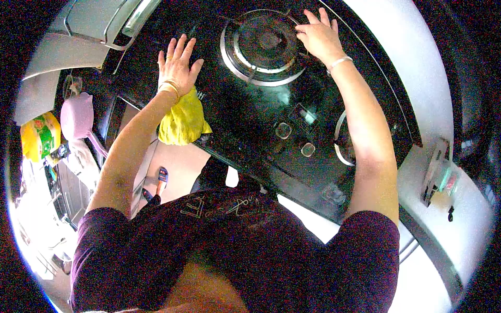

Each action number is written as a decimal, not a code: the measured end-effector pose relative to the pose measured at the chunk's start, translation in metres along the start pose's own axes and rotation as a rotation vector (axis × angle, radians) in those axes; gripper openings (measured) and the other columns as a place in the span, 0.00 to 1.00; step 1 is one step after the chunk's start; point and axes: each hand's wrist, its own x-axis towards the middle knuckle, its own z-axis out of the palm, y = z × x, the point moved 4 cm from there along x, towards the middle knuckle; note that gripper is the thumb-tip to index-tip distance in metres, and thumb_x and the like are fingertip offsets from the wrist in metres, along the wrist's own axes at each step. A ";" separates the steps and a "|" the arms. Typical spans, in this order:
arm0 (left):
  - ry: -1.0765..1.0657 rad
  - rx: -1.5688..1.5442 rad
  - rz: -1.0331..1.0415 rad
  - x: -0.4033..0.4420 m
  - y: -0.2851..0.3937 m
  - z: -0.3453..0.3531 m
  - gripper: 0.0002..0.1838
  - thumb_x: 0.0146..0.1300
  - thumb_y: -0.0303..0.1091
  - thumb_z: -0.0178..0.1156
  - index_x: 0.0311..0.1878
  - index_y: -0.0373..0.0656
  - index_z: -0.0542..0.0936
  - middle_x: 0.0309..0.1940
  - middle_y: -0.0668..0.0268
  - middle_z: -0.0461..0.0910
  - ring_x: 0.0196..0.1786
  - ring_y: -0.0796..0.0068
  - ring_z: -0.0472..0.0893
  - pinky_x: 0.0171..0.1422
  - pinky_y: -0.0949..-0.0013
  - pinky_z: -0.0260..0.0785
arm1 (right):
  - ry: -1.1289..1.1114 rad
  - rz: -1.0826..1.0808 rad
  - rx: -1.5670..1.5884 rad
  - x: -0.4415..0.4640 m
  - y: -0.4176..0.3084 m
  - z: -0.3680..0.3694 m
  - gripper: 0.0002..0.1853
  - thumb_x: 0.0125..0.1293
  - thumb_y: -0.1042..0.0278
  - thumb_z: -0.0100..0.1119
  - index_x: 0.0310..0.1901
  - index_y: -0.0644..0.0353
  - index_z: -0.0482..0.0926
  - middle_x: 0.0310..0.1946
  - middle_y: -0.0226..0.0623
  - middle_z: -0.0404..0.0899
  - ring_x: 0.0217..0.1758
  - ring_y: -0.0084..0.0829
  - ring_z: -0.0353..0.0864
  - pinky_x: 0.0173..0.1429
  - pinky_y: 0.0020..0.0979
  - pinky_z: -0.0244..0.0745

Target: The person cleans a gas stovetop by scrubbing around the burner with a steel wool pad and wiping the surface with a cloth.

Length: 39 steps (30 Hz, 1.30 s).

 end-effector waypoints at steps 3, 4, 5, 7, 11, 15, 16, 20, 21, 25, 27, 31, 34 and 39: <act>-0.009 0.017 -0.009 0.000 0.000 0.001 0.36 0.67 0.57 0.49 0.76 0.57 0.57 0.77 0.64 0.51 0.79 0.57 0.48 0.79 0.42 0.38 | 0.030 -0.090 -0.086 -0.009 -0.008 -0.012 0.12 0.60 0.64 0.63 0.46 0.50 0.86 0.70 0.33 0.65 0.77 0.46 0.52 0.76 0.57 0.49; -0.002 0.024 -0.010 0.001 0.000 0.001 0.36 0.67 0.57 0.48 0.75 0.57 0.57 0.77 0.64 0.51 0.79 0.57 0.48 0.79 0.42 0.38 | -0.025 -0.122 -0.207 -0.008 -0.013 -0.016 0.12 0.59 0.66 0.64 0.45 0.51 0.86 0.69 0.33 0.66 0.77 0.45 0.52 0.76 0.56 0.50; -0.004 0.025 -0.009 0.000 0.000 0.002 0.36 0.67 0.57 0.48 0.75 0.57 0.57 0.77 0.64 0.51 0.79 0.57 0.48 0.79 0.42 0.38 | -0.041 -0.139 -0.234 -0.006 -0.016 -0.017 0.11 0.57 0.70 0.64 0.42 0.52 0.87 0.68 0.35 0.67 0.77 0.43 0.53 0.75 0.56 0.52; 0.002 0.020 -0.006 0.000 0.001 0.000 0.35 0.67 0.56 0.48 0.75 0.57 0.57 0.77 0.65 0.51 0.79 0.57 0.47 0.79 0.43 0.38 | 0.017 -0.116 -0.227 0.002 -0.016 -0.015 0.09 0.57 0.70 0.64 0.39 0.54 0.87 0.67 0.36 0.68 0.77 0.43 0.53 0.75 0.55 0.53; 0.009 0.017 0.006 0.000 0.001 -0.001 0.35 0.68 0.56 0.48 0.75 0.57 0.57 0.78 0.65 0.51 0.79 0.56 0.47 0.79 0.43 0.37 | 0.015 -0.167 -0.155 0.014 -0.028 -0.022 0.11 0.59 0.69 0.55 0.34 0.61 0.87 0.62 0.46 0.73 0.74 0.51 0.57 0.76 0.57 0.49; 0.013 0.011 0.004 -0.001 0.001 0.001 0.35 0.68 0.57 0.47 0.75 0.57 0.57 0.78 0.65 0.51 0.79 0.56 0.48 0.79 0.43 0.37 | 0.094 -0.147 -0.130 0.022 -0.025 -0.013 0.10 0.60 0.70 0.55 0.32 0.60 0.86 0.64 0.47 0.71 0.74 0.54 0.56 0.75 0.57 0.51; 0.018 0.013 0.003 0.000 0.000 0.001 0.35 0.68 0.57 0.47 0.75 0.57 0.57 0.78 0.65 0.51 0.79 0.56 0.48 0.79 0.43 0.37 | 0.080 -0.065 -0.059 0.021 -0.021 -0.011 0.09 0.59 0.71 0.56 0.32 0.58 0.87 0.65 0.48 0.70 0.74 0.55 0.55 0.75 0.57 0.50; 0.032 0.008 0.006 0.001 -0.001 0.002 0.35 0.68 0.57 0.47 0.75 0.57 0.57 0.78 0.65 0.51 0.79 0.56 0.48 0.79 0.43 0.37 | -0.079 0.004 -0.035 0.002 -0.005 -0.003 0.04 0.56 0.69 0.62 0.32 0.51 0.86 0.68 0.43 0.67 0.76 0.52 0.52 0.76 0.60 0.47; 0.026 0.021 0.005 0.001 -0.001 0.002 0.35 0.68 0.57 0.47 0.75 0.57 0.57 0.78 0.65 0.51 0.79 0.57 0.48 0.79 0.43 0.37 | -0.194 0.004 -0.090 -0.004 -0.002 0.001 0.04 0.54 0.68 0.65 0.32 0.50 0.85 0.69 0.38 0.66 0.78 0.47 0.50 0.75 0.61 0.45; 0.019 0.034 0.004 0.000 -0.001 0.002 0.35 0.68 0.57 0.47 0.75 0.58 0.57 0.78 0.66 0.50 0.79 0.57 0.48 0.79 0.42 0.37 | -0.058 -0.032 -0.171 -0.002 0.000 0.005 0.02 0.57 0.65 0.62 0.31 0.48 0.84 0.71 0.33 0.65 0.78 0.49 0.49 0.75 0.63 0.43; 0.013 0.037 0.002 0.000 0.001 0.003 0.35 0.68 0.57 0.48 0.75 0.58 0.57 0.78 0.66 0.50 0.79 0.57 0.48 0.79 0.43 0.38 | -0.026 0.019 -0.184 0.007 -0.007 -0.001 0.06 0.59 0.64 0.61 0.35 0.45 0.87 0.71 0.30 0.64 0.78 0.48 0.50 0.74 0.64 0.44; 0.025 0.032 0.012 0.000 -0.002 0.006 0.35 0.68 0.57 0.47 0.76 0.59 0.57 0.78 0.67 0.50 0.79 0.58 0.48 0.79 0.42 0.37 | 0.119 0.069 0.023 0.010 -0.020 -0.015 0.05 0.55 0.70 0.62 0.28 0.52 0.88 0.68 0.47 0.66 0.76 0.56 0.51 0.76 0.62 0.44; 0.029 0.031 0.011 0.002 -0.003 0.004 0.35 0.68 0.57 0.47 0.76 0.59 0.57 0.78 0.67 0.50 0.79 0.58 0.47 0.79 0.42 0.37 | -0.031 0.106 0.049 -0.002 -0.014 -0.014 0.05 0.54 0.70 0.62 0.29 0.50 0.88 0.69 0.44 0.66 0.77 0.56 0.49 0.76 0.63 0.40; 0.025 0.040 0.006 0.001 -0.002 0.005 0.35 0.68 0.57 0.47 0.76 0.59 0.56 0.78 0.67 0.50 0.79 0.58 0.47 0.79 0.42 0.37 | -0.133 0.046 -0.005 0.000 -0.018 -0.018 0.05 0.55 0.68 0.62 0.27 0.51 0.87 0.68 0.45 0.68 0.77 0.56 0.50 0.76 0.64 0.41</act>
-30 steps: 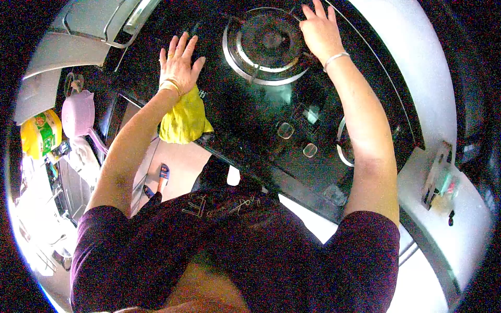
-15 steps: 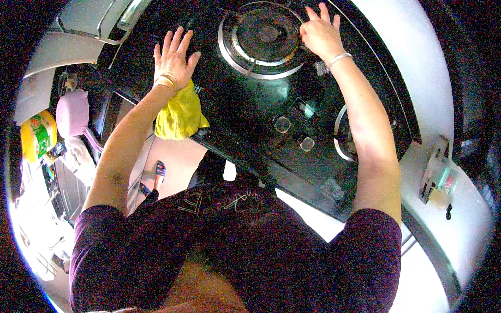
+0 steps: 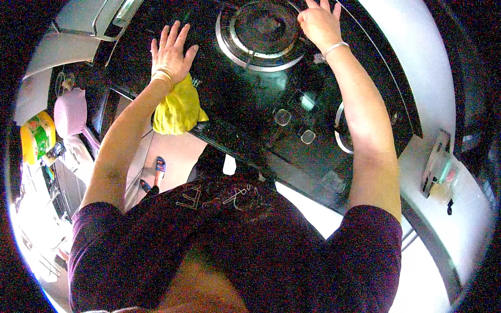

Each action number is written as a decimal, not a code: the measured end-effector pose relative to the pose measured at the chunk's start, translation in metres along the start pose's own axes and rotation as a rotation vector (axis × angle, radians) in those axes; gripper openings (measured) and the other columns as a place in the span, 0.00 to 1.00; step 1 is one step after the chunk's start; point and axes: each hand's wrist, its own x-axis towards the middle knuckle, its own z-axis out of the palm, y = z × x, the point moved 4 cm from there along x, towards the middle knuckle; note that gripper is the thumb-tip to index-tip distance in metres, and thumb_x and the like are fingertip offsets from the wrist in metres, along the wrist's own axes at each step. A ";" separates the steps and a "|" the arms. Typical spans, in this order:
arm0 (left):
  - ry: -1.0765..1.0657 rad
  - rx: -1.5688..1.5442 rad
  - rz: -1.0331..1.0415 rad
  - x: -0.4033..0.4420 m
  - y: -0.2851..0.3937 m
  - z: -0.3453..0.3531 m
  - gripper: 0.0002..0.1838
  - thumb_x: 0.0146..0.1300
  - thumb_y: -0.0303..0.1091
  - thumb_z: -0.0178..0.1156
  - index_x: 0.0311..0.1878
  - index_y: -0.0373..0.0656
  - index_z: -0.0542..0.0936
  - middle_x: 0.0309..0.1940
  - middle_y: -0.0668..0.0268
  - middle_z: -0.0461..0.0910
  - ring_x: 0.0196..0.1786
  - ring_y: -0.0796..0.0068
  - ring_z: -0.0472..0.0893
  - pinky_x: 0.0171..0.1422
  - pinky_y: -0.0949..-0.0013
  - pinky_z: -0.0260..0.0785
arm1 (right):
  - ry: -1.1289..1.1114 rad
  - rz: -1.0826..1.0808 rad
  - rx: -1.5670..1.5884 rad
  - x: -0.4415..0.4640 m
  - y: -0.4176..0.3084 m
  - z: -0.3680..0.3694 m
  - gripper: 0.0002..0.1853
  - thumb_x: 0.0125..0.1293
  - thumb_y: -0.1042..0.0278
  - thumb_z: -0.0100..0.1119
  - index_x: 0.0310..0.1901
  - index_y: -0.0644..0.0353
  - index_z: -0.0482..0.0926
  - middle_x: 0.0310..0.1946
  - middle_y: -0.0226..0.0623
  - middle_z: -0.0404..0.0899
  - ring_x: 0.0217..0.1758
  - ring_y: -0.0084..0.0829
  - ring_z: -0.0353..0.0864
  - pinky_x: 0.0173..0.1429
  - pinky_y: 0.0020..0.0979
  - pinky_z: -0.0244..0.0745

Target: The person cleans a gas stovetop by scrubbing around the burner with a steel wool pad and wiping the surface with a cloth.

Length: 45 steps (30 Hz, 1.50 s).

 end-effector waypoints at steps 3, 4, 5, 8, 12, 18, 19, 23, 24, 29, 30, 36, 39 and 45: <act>-0.003 0.010 0.002 0.000 0.001 0.001 0.35 0.68 0.58 0.47 0.76 0.60 0.55 0.78 0.67 0.50 0.79 0.58 0.47 0.79 0.42 0.37 | 0.243 -0.006 -0.023 0.018 -0.006 -0.004 0.06 0.56 0.68 0.61 0.29 0.52 0.88 0.65 0.45 0.71 0.75 0.54 0.54 0.75 0.63 0.44; -0.002 0.000 0.005 -0.001 0.002 0.002 0.35 0.68 0.57 0.47 0.76 0.60 0.56 0.78 0.67 0.50 0.79 0.58 0.47 0.79 0.43 0.37 | 0.277 -0.015 -0.022 0.025 -0.009 -0.001 0.06 0.57 0.68 0.60 0.29 0.51 0.88 0.65 0.44 0.71 0.74 0.54 0.55 0.75 0.62 0.45; 0.007 -0.005 0.004 0.000 0.000 0.002 0.35 0.68 0.57 0.47 0.76 0.60 0.56 0.78 0.67 0.50 0.79 0.58 0.47 0.79 0.43 0.37 | 0.262 0.000 -0.030 0.029 -0.009 0.003 0.06 0.57 0.67 0.60 0.29 0.51 0.88 0.65 0.44 0.71 0.75 0.54 0.55 0.75 0.62 0.45; -0.012 -0.009 -0.005 0.000 0.002 -0.003 0.35 0.68 0.57 0.48 0.76 0.59 0.57 0.78 0.67 0.51 0.79 0.59 0.47 0.79 0.44 0.37 | 0.223 0.020 -0.002 0.012 -0.002 0.003 0.07 0.57 0.67 0.60 0.29 0.51 0.88 0.65 0.43 0.71 0.75 0.54 0.55 0.75 0.61 0.45; -0.001 0.004 -0.008 0.001 0.000 -0.002 0.35 0.68 0.57 0.48 0.76 0.59 0.57 0.78 0.67 0.51 0.79 0.59 0.47 0.79 0.44 0.37 | 0.005 0.030 -0.134 -0.002 0.021 0.020 0.15 0.58 0.61 0.64 0.49 0.38 0.86 0.71 0.29 0.65 0.78 0.46 0.50 0.74 0.63 0.45; 0.036 -0.020 0.001 0.000 0.000 0.001 0.35 0.67 0.57 0.48 0.75 0.59 0.57 0.77 0.67 0.52 0.79 0.58 0.48 0.79 0.43 0.38 | -0.181 0.072 -0.035 -0.003 0.027 0.030 0.08 0.53 0.61 0.67 0.37 0.40 0.86 0.70 0.40 0.65 0.79 0.51 0.47 0.75 0.67 0.41; 0.033 -0.020 0.002 -0.001 0.000 0.000 0.35 0.67 0.57 0.48 0.75 0.59 0.57 0.77 0.67 0.52 0.79 0.58 0.48 0.79 0.43 0.38 | -0.201 0.043 -0.030 -0.003 0.028 0.030 0.07 0.53 0.62 0.67 0.35 0.40 0.86 0.70 0.40 0.65 0.79 0.51 0.47 0.75 0.67 0.41; 0.029 -0.022 -0.003 0.000 0.000 0.000 0.35 0.67 0.57 0.48 0.75 0.59 0.58 0.77 0.66 0.52 0.79 0.58 0.48 0.79 0.42 0.38 | -0.077 -0.036 -0.089 -0.001 0.020 0.022 0.04 0.54 0.62 0.66 0.33 0.41 0.86 0.71 0.37 0.64 0.79 0.50 0.47 0.74 0.68 0.41; 0.032 -0.021 -0.001 0.000 0.000 0.000 0.34 0.67 0.57 0.48 0.75 0.59 0.58 0.77 0.66 0.52 0.79 0.57 0.48 0.79 0.42 0.38 | 0.022 -0.053 -0.121 -0.002 0.019 0.019 0.04 0.55 0.62 0.66 0.32 0.43 0.86 0.72 0.34 0.64 0.79 0.50 0.47 0.73 0.69 0.40; 0.038 -0.035 0.016 -0.002 0.001 0.001 0.34 0.67 0.56 0.49 0.75 0.59 0.58 0.77 0.66 0.52 0.79 0.57 0.48 0.79 0.42 0.39 | 0.271 0.040 -0.086 0.027 -0.012 0.004 0.07 0.58 0.67 0.59 0.29 0.51 0.88 0.64 0.44 0.71 0.75 0.54 0.54 0.76 0.62 0.44; 0.049 -0.040 0.018 -0.001 0.000 0.000 0.34 0.67 0.56 0.49 0.75 0.59 0.58 0.77 0.66 0.52 0.79 0.57 0.48 0.79 0.42 0.39 | 0.284 0.008 -0.133 0.030 -0.013 0.003 0.07 0.58 0.67 0.59 0.28 0.51 0.87 0.64 0.45 0.72 0.75 0.54 0.53 0.76 0.63 0.43; 0.030 -0.049 0.004 0.000 -0.001 0.000 0.34 0.67 0.56 0.48 0.75 0.59 0.58 0.77 0.67 0.52 0.79 0.57 0.49 0.79 0.43 0.38 | 0.029 -0.086 -0.137 0.010 0.019 0.017 0.12 0.56 0.62 0.64 0.43 0.42 0.86 0.73 0.31 0.61 0.79 0.49 0.47 0.74 0.67 0.40; 0.029 -0.030 -0.001 -0.002 -0.001 0.000 0.34 0.67 0.56 0.48 0.75 0.58 0.58 0.77 0.67 0.52 0.79 0.57 0.49 0.79 0.43 0.39 | -0.089 -0.041 -0.103 0.001 0.022 0.021 0.15 0.55 0.62 0.66 0.46 0.43 0.84 0.73 0.35 0.61 0.79 0.50 0.48 0.74 0.67 0.43; 0.041 -0.023 0.009 0.001 -0.003 0.000 0.34 0.67 0.56 0.48 0.75 0.58 0.58 0.77 0.66 0.52 0.79 0.57 0.49 0.79 0.42 0.39 | 0.023 -0.085 -0.201 0.012 0.017 0.022 0.07 0.56 0.67 0.65 0.37 0.47 0.84 0.69 0.37 0.68 0.78 0.47 0.51 0.74 0.64 0.44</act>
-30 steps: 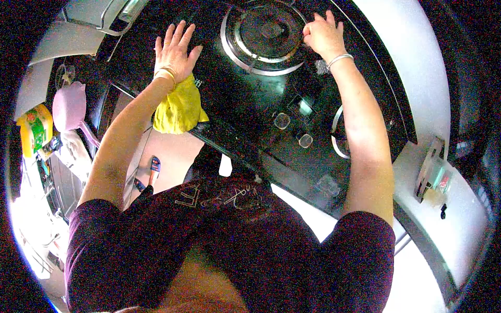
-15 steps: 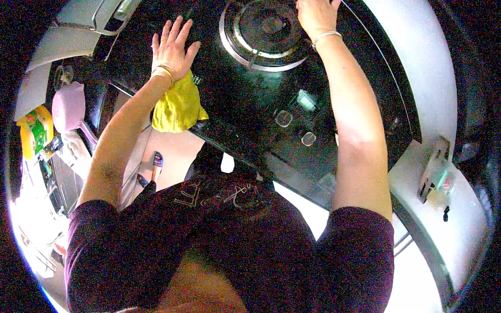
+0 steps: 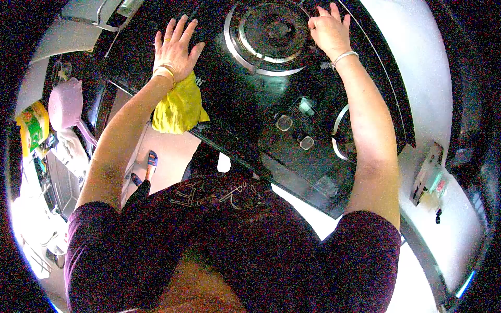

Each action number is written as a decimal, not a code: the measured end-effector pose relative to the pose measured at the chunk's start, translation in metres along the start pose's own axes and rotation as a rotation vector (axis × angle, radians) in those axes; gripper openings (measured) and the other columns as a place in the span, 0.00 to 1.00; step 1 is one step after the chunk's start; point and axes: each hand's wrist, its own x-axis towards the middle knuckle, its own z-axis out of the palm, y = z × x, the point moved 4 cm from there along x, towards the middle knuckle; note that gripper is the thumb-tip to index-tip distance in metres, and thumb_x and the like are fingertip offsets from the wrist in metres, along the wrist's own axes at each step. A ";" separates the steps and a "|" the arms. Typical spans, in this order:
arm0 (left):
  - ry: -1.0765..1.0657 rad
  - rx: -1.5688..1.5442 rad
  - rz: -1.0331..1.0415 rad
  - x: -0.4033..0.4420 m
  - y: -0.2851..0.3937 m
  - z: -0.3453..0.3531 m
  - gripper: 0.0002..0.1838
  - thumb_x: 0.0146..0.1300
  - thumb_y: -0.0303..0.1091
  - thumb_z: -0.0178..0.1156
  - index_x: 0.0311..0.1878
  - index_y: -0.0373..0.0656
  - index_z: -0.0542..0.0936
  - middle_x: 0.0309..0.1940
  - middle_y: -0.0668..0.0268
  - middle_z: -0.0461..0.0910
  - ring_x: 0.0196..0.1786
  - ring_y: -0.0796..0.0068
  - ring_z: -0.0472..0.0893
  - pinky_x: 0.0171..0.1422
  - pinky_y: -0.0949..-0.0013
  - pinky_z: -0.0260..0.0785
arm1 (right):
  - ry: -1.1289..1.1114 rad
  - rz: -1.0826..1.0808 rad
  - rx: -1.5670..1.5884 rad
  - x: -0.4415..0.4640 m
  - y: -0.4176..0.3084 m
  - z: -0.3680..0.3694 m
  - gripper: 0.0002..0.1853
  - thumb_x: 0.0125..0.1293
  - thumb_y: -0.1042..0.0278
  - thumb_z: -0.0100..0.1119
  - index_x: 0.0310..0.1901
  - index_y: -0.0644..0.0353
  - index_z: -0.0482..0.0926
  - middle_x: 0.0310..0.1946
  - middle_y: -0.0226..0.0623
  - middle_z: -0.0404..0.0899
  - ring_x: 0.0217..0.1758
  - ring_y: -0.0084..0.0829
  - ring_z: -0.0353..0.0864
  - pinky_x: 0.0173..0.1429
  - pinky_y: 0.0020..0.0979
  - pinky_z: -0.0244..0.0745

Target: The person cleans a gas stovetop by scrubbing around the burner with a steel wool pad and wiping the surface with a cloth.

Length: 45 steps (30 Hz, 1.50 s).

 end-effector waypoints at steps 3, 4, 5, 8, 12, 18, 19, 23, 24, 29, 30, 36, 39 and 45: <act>0.007 -0.008 0.000 -0.001 0.002 0.001 0.34 0.67 0.56 0.48 0.75 0.58 0.58 0.77 0.66 0.52 0.79 0.57 0.49 0.79 0.42 0.39 | 0.121 0.073 0.154 0.005 -0.011 -0.018 0.06 0.56 0.69 0.59 0.28 0.51 0.87 0.61 0.46 0.74 0.74 0.53 0.56 0.75 0.63 0.44; 0.018 -0.011 0.002 0.000 0.001 0.001 0.34 0.67 0.56 0.49 0.75 0.59 0.58 0.77 0.66 0.52 0.79 0.57 0.49 0.79 0.42 0.39 | 0.125 0.076 0.155 0.009 -0.013 -0.019 0.06 0.56 0.69 0.59 0.28 0.51 0.87 0.61 0.46 0.74 0.74 0.53 0.56 0.75 0.63 0.44; 0.016 -0.009 0.008 0.000 0.000 0.001 0.34 0.67 0.56 0.49 0.75 0.59 0.58 0.77 0.66 0.52 0.79 0.57 0.49 0.79 0.42 0.39 | 0.118 0.085 0.155 0.011 -0.013 -0.016 0.07 0.56 0.69 0.59 0.29 0.51 0.87 0.62 0.46 0.74 0.74 0.53 0.56 0.75 0.63 0.44; 0.024 -0.018 0.001 -0.002 0.001 0.002 0.34 0.67 0.56 0.49 0.75 0.59 0.58 0.77 0.67 0.53 0.79 0.58 0.48 0.79 0.42 0.38 | 0.009 0.052 0.052 0.001 -0.005 -0.005 0.05 0.56 0.67 0.62 0.32 0.49 0.86 0.65 0.43 0.71 0.76 0.50 0.53 0.75 0.64 0.43; 0.008 -0.024 -0.013 -0.001 0.001 0.001 0.34 0.67 0.56 0.49 0.75 0.59 0.58 0.77 0.67 0.52 0.79 0.58 0.48 0.79 0.43 0.38 | -0.171 0.033 0.053 -0.013 0.011 0.015 0.08 0.54 0.62 0.67 0.37 0.44 0.87 0.68 0.44 0.68 0.79 0.46 0.48 0.75 0.65 0.40; -0.027 -0.015 -0.011 -0.001 0.002 -0.001 0.35 0.67 0.56 0.48 0.75 0.58 0.58 0.77 0.66 0.51 0.79 0.57 0.48 0.79 0.42 0.39 | 0.097 0.040 -0.077 0.015 -0.025 -0.026 0.07 0.56 0.64 0.63 0.36 0.46 0.88 0.67 0.39 0.69 0.77 0.48 0.51 0.75 0.64 0.42; -0.030 -0.012 -0.006 -0.002 0.002 0.000 0.35 0.67 0.56 0.48 0.75 0.58 0.58 0.77 0.66 0.51 0.79 0.57 0.48 0.79 0.42 0.39 | 0.178 0.042 -0.007 0.016 -0.029 -0.034 0.07 0.57 0.68 0.60 0.33 0.51 0.88 0.63 0.45 0.72 0.75 0.52 0.54 0.75 0.63 0.44; -0.017 0.001 -0.008 0.000 0.003 -0.002 0.35 0.67 0.56 0.48 0.75 0.58 0.58 0.77 0.66 0.52 0.79 0.57 0.49 0.79 0.42 0.39 | 0.122 0.112 0.034 0.011 0.008 0.020 0.10 0.58 0.60 0.65 0.42 0.39 0.88 0.71 0.27 0.65 0.79 0.43 0.48 0.74 0.67 0.39; -0.022 0.013 -0.007 0.000 0.002 -0.002 0.34 0.67 0.56 0.48 0.75 0.58 0.58 0.77 0.66 0.53 0.79 0.58 0.49 0.79 0.42 0.39 | -0.026 0.128 0.019 0.010 0.010 0.017 0.12 0.60 0.61 0.63 0.45 0.38 0.87 0.72 0.28 0.63 0.79 0.42 0.47 0.74 0.66 0.40; 0.012 0.001 0.001 -0.001 0.002 0.001 0.34 0.68 0.57 0.48 0.75 0.58 0.58 0.77 0.66 0.53 0.79 0.58 0.50 0.79 0.42 0.39 | -0.163 0.038 0.043 -0.002 -0.014 -0.045 0.08 0.57 0.66 0.62 0.38 0.52 0.87 0.64 0.45 0.71 0.75 0.53 0.54 0.76 0.61 0.46; 0.017 -0.009 0.004 0.000 0.002 0.000 0.34 0.68 0.56 0.48 0.75 0.58 0.58 0.77 0.66 0.53 0.79 0.58 0.50 0.79 0.42 0.39 | -0.098 -0.004 0.043 -0.001 -0.014 -0.042 0.08 0.57 0.67 0.63 0.38 0.52 0.86 0.64 0.45 0.71 0.75 0.53 0.54 0.76 0.60 0.46; 0.000 -0.011 0.004 -0.003 0.002 0.001 0.34 0.68 0.56 0.48 0.75 0.59 0.58 0.77 0.66 0.53 0.79 0.57 0.49 0.79 0.42 0.39 | 0.005 -0.023 0.102 0.003 -0.009 -0.020 0.06 0.55 0.70 0.63 0.34 0.53 0.85 0.63 0.48 0.71 0.75 0.55 0.54 0.77 0.57 0.46; -0.003 -0.004 -0.007 0.001 0.001 0.001 0.34 0.68 0.56 0.48 0.75 0.59 0.57 0.77 0.66 0.52 0.79 0.57 0.48 0.79 0.42 0.38 | -0.138 -0.086 -0.048 -0.001 0.000 -0.004 0.09 0.54 0.66 0.66 0.38 0.44 0.86 0.74 0.34 0.59 0.79 0.48 0.44 0.76 0.63 0.41; 0.015 -0.012 -0.001 0.000 0.000 0.000 0.34 0.67 0.56 0.48 0.75 0.59 0.58 0.77 0.66 0.53 0.79 0.57 0.49 0.78 0.42 0.39 | 0.015 0.003 0.039 -0.006 -0.024 -0.044 0.03 0.54 0.72 0.63 0.29 0.53 0.85 0.69 0.49 0.64 0.77 0.57 0.48 0.77 0.63 0.40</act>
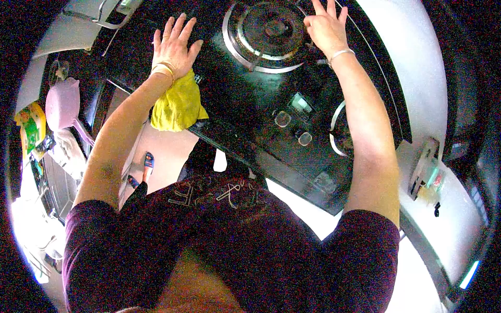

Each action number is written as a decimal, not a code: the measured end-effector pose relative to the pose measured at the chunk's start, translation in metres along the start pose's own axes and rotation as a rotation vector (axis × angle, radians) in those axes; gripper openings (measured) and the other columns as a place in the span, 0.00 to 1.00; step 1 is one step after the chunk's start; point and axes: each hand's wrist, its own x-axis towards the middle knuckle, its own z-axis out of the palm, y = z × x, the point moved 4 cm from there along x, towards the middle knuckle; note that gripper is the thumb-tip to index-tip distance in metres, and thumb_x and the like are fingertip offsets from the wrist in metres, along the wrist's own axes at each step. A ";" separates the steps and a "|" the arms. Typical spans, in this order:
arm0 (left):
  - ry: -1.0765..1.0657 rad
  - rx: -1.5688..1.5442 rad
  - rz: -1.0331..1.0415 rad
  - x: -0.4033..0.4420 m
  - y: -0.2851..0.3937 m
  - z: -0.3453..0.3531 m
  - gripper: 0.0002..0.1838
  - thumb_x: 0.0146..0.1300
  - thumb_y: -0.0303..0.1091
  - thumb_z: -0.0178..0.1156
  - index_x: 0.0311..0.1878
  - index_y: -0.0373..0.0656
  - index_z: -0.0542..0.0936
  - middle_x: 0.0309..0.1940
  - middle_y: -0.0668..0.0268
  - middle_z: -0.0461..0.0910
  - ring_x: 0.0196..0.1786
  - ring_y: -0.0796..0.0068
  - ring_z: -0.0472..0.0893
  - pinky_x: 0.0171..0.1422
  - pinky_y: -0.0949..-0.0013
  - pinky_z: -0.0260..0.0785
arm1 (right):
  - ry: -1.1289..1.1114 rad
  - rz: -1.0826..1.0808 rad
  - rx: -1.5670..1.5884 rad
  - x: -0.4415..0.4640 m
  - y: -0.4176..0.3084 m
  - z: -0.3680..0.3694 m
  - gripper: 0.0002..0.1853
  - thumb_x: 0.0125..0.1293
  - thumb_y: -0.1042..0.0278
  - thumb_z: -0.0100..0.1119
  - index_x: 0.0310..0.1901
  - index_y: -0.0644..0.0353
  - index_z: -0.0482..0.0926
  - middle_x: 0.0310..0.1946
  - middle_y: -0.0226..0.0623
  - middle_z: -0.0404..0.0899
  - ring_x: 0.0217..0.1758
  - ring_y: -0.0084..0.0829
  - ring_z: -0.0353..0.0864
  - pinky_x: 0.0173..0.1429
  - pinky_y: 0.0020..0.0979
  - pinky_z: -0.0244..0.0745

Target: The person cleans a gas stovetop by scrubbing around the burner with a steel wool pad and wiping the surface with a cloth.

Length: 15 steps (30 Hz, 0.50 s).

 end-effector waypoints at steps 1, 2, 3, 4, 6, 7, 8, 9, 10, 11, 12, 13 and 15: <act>0.005 -0.005 0.010 0.001 0.000 -0.001 0.34 0.67 0.56 0.48 0.75 0.59 0.58 0.77 0.66 0.53 0.79 0.57 0.49 0.78 0.42 0.40 | 0.069 0.007 0.051 0.005 -0.001 -0.001 0.03 0.54 0.72 0.63 0.28 0.53 0.85 0.70 0.48 0.63 0.77 0.57 0.47 0.76 0.64 0.39; 0.009 -0.007 0.023 0.001 0.001 -0.003 0.34 0.67 0.56 0.48 0.75 0.59 0.58 0.77 0.66 0.53 0.79 0.57 0.50 0.78 0.42 0.41 | 0.139 0.017 0.105 0.010 0.001 0.002 0.03 0.54 0.73 0.64 0.26 0.54 0.85 0.71 0.48 0.61 0.78 0.57 0.46 0.76 0.65 0.39; 0.027 -0.010 0.027 0.001 0.001 -0.002 0.34 0.67 0.56 0.49 0.75 0.58 0.58 0.77 0.66 0.53 0.78 0.57 0.50 0.77 0.41 0.41 | 0.155 0.055 0.099 0.017 0.000 0.004 0.03 0.54 0.72 0.63 0.28 0.52 0.86 0.71 0.47 0.61 0.77 0.57 0.47 0.76 0.65 0.40; 0.026 -0.004 0.030 0.002 -0.002 -0.001 0.34 0.67 0.56 0.49 0.75 0.58 0.58 0.77 0.66 0.53 0.78 0.57 0.50 0.77 0.41 0.41 | 0.158 0.058 0.105 0.022 -0.001 0.006 0.03 0.54 0.72 0.63 0.28 0.52 0.86 0.71 0.47 0.61 0.77 0.57 0.47 0.76 0.65 0.40; 0.019 -0.012 0.035 0.000 0.000 0.001 0.34 0.67 0.56 0.49 0.74 0.58 0.59 0.77 0.66 0.53 0.78 0.57 0.50 0.78 0.41 0.41 | 0.142 0.061 0.089 0.018 0.003 0.011 0.04 0.55 0.71 0.63 0.29 0.51 0.86 0.70 0.46 0.63 0.77 0.57 0.49 0.76 0.64 0.41; 0.009 0.012 0.016 0.000 0.002 0.001 0.34 0.67 0.56 0.49 0.74 0.58 0.60 0.77 0.66 0.53 0.78 0.58 0.50 0.78 0.42 0.41 | 0.143 0.069 0.075 0.016 0.005 0.016 0.04 0.56 0.70 0.62 0.29 0.50 0.87 0.69 0.45 0.65 0.76 0.57 0.49 0.76 0.64 0.42; 0.016 0.015 0.020 0.002 0.002 0.001 0.34 0.67 0.56 0.49 0.74 0.58 0.60 0.77 0.66 0.53 0.78 0.58 0.50 0.78 0.42 0.41 | 0.150 0.074 0.075 0.015 0.011 0.016 0.04 0.56 0.70 0.62 0.29 0.50 0.87 0.69 0.45 0.65 0.76 0.57 0.49 0.76 0.64 0.42; 0.022 0.006 0.019 0.001 0.001 0.001 0.34 0.67 0.56 0.49 0.74 0.58 0.60 0.77 0.66 0.53 0.78 0.58 0.50 0.78 0.42 0.40 | 0.071 0.038 0.068 0.012 0.011 0.017 0.04 0.55 0.69 0.63 0.28 0.50 0.87 0.69 0.45 0.65 0.76 0.57 0.49 0.75 0.65 0.42; 0.025 -0.006 0.018 0.000 0.001 0.001 0.34 0.67 0.56 0.49 0.74 0.58 0.60 0.77 0.66 0.53 0.79 0.58 0.50 0.78 0.42 0.40 | -0.012 0.002 0.060 0.006 0.012 0.018 0.04 0.54 0.69 0.63 0.28 0.50 0.87 0.69 0.46 0.65 0.76 0.58 0.49 0.75 0.65 0.41; 0.020 -0.006 0.012 0.000 0.000 0.003 0.34 0.68 0.56 0.48 0.74 0.57 0.59 0.77 0.66 0.53 0.79 0.58 0.50 0.78 0.42 0.40 | -0.082 -0.058 0.040 0.000 0.013 0.019 0.03 0.51 0.68 0.64 0.27 0.50 0.87 0.69 0.46 0.64 0.77 0.59 0.48 0.75 0.67 0.40; 0.017 -0.010 0.010 -0.001 0.001 0.002 0.34 0.68 0.56 0.48 0.74 0.57 0.59 0.77 0.66 0.53 0.79 0.58 0.50 0.78 0.42 0.40 | -0.087 -0.061 0.038 -0.002 0.012 0.015 0.03 0.51 0.68 0.64 0.27 0.50 0.87 0.69 0.46 0.64 0.77 0.59 0.48 0.75 0.67 0.40; 0.002 0.001 0.012 0.000 0.001 0.002 0.34 0.68 0.56 0.48 0.74 0.57 0.59 0.77 0.66 0.53 0.79 0.58 0.50 0.78 0.42 0.40 | -0.122 -0.045 0.052 -0.001 0.010 0.010 0.03 0.50 0.69 0.64 0.27 0.50 0.87 0.69 0.47 0.64 0.77 0.59 0.47 0.75 0.68 0.39; -0.018 0.013 0.015 0.000 -0.001 0.002 0.34 0.68 0.56 0.48 0.74 0.57 0.59 0.77 0.66 0.53 0.79 0.58 0.50 0.78 0.43 0.40 | -0.060 -0.023 0.066 0.005 0.008 0.010 0.03 0.49 0.70 0.65 0.27 0.50 0.86 0.70 0.46 0.63 0.77 0.58 0.46 0.75 0.68 0.38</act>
